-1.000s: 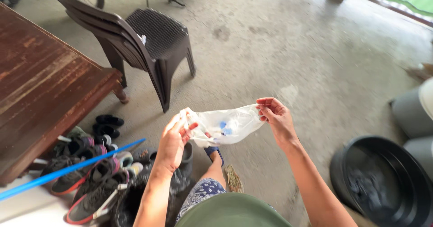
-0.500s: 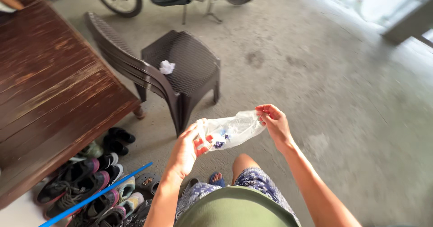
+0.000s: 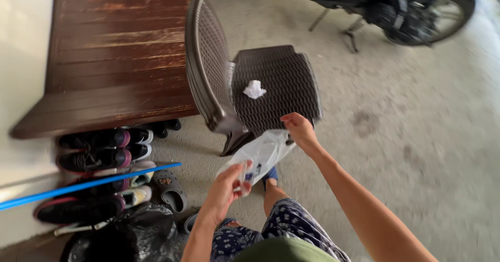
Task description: The person picks up a bowl and jar from a table, places them in the sink, then collects trash from a bench and disposes of it. They then pick up a black garment and an orange towel, place each on a hanger, and hang both on a clothing rack.
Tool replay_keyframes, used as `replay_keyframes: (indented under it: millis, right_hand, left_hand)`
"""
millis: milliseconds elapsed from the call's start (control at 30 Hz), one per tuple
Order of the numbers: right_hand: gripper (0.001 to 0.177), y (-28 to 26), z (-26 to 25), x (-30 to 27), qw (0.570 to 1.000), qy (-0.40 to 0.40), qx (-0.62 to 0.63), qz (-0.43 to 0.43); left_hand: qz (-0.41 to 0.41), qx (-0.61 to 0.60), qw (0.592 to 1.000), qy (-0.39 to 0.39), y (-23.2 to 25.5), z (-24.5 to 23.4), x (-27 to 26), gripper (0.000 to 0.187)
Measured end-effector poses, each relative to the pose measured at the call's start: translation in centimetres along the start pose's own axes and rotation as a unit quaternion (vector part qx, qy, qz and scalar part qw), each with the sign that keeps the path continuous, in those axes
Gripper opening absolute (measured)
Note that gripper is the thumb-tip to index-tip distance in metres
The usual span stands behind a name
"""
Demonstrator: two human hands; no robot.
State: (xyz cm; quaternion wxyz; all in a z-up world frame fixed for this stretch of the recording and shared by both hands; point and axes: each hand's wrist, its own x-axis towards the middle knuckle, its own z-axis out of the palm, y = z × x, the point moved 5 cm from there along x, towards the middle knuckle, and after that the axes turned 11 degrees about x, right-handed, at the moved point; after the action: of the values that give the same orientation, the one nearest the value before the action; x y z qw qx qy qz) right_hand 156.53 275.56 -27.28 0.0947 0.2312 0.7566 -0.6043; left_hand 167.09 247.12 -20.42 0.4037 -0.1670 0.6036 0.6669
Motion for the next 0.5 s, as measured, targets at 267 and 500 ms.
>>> replay_keyframes:
  millis: [267,500]
  right_hand:
    - [0.023,1.7,3.8,17.3,0.955,-0.143,-0.207,-0.159]
    - [0.058,5.7,8.4,24.7,0.887,-0.198,-0.402,-0.112]
  left_hand:
    - [-0.057,0.035,0.994,-0.092,2.0,4.8,8.6,0.057]
    - [-0.088,-0.014,0.986,-0.143,3.1,7.6,13.8,0.051]
